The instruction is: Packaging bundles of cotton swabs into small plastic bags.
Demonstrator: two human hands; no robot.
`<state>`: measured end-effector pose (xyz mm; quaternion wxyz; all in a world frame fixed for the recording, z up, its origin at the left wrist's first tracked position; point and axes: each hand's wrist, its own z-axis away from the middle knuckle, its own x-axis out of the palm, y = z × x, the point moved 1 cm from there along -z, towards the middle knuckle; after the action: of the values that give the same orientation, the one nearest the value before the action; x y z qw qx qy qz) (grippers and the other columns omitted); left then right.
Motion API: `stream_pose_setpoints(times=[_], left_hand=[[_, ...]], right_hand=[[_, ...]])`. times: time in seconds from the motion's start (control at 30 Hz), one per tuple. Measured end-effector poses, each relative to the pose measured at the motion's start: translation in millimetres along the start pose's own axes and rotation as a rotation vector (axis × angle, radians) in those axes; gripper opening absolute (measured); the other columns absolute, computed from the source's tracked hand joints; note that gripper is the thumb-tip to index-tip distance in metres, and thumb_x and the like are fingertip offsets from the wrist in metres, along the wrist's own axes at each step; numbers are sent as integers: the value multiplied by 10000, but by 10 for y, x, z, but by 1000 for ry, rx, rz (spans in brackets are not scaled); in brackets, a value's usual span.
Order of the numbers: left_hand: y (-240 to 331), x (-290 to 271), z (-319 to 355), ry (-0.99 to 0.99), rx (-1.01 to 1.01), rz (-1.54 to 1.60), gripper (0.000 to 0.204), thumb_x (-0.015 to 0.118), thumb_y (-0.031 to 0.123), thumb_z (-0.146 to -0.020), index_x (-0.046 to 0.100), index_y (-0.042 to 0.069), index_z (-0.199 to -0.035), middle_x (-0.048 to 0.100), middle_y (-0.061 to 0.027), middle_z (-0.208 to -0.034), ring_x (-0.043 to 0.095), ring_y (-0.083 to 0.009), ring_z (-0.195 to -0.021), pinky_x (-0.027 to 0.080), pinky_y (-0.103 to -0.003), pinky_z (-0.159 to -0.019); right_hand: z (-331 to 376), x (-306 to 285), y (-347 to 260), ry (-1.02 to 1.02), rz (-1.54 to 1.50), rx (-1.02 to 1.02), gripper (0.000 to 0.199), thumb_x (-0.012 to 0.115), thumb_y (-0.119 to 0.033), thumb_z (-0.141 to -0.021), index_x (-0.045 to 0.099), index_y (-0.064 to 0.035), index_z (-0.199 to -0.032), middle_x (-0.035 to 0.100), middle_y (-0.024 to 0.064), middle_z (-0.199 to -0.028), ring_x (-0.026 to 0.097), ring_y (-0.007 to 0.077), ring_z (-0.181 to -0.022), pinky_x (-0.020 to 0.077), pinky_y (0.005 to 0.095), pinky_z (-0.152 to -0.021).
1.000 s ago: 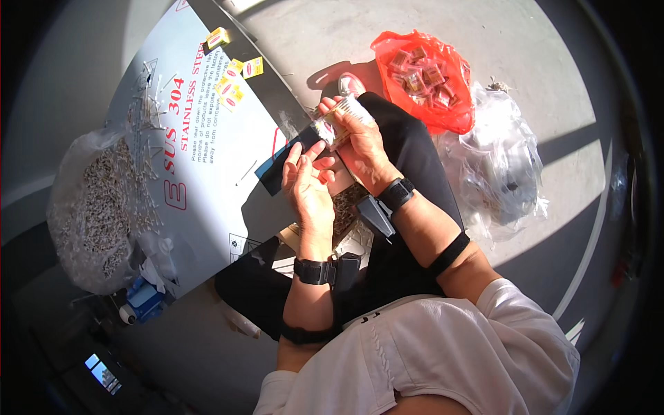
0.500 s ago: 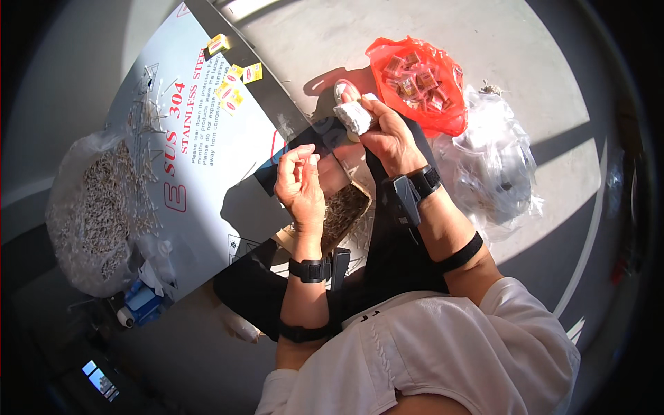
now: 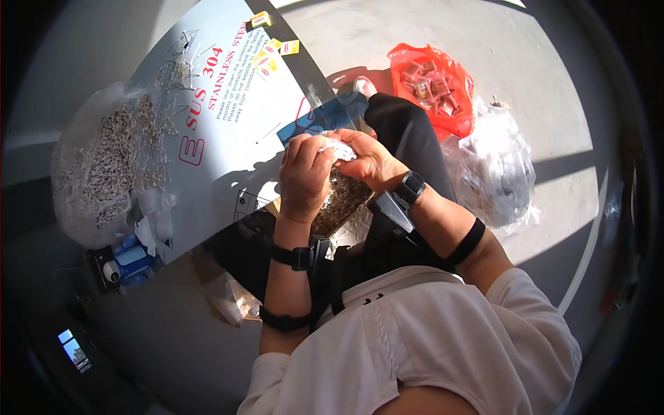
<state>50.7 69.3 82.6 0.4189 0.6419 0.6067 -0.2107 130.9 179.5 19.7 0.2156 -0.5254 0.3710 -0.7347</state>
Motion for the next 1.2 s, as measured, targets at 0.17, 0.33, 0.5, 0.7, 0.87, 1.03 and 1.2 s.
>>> stream_pose_setpoints(times=[0.17, 0.33, 0.5, 0.7, 0.87, 1.03, 1.2], left_hand=[[-100, -123, 192, 14, -168, 25, 182, 620, -32, -681, 520, 37, -816, 531, -78, -899, 524, -292, -878, 473, -381, -733], [-228, -87, 238, 65, -239, 20, 195, 620, -73, -667, 493, 20, -783, 533, -102, -876, 513, -317, -827, 459, -391, -695], [-305, -43, 343, 96, -289, 82, 177, 605, -115, -661, 524, -9, -778, 536, -99, -862, 536, -289, -789, 474, -359, -695], [-411, 17, 446, 137, -339, 174, 179, 612, -117, -655, 530, -1, -762, 544, -88, -843, 553, -284, -801, 485, -368, -669], [-352, -42, 371, 83, -262, 64, 211, 637, -123, -642, 544, 2, -784, 553, -93, -880, 550, -269, -793, 482, -342, -659], [-332, -37, 461, 120, -265, 51, 199, 646, -105, -644, 548, 11, -773, 562, -85, -911, 555, -280, -857, 494, -363, -686], [-343, -34, 523, 76, -232, 4, 215, 698, -59, -639, 623, 15, -826, 565, -105, -1115, 560, -293, -1003, 505, -372, -814]], right_hand=[[-71, 275, -60, 239, -520, 503, 433, 547, -274, -932, 480, 111, -1118, 615, 127, -873, 609, 221, -692, 490, 292, -558], [73, 31, -167, 225, 563, -34, 273, 657, -155, -868, 588, 41, -1045, 645, 111, -911, 636, 187, -742, 527, 279, -661], [-4, 285, -393, -99, 1189, -678, 259, 692, -1, -688, 651, -70, -934, 608, 64, -944, 616, 285, -862, 517, 354, -736], [-176, 302, -400, -267, 1380, -768, 140, 652, 8, -729, 587, -46, -841, 596, 83, -887, 610, 291, -832, 507, 342, -692], [-202, 294, -388, -303, 1501, -900, 122, 638, 1, -728, 554, -43, -805, 588, 86, -866, 602, 292, -816, 503, 352, -672], [-161, 252, -388, -305, 1345, -763, 124, 658, 3, -734, 603, -43, -836, 608, 86, -890, 618, 286, -853, 517, 344, -702], [-163, 214, -403, -281, 1358, -767, 116, 666, 10, -738, 631, -41, -836, 622, 89, -884, 637, 277, -826, 525, 331, -681]])
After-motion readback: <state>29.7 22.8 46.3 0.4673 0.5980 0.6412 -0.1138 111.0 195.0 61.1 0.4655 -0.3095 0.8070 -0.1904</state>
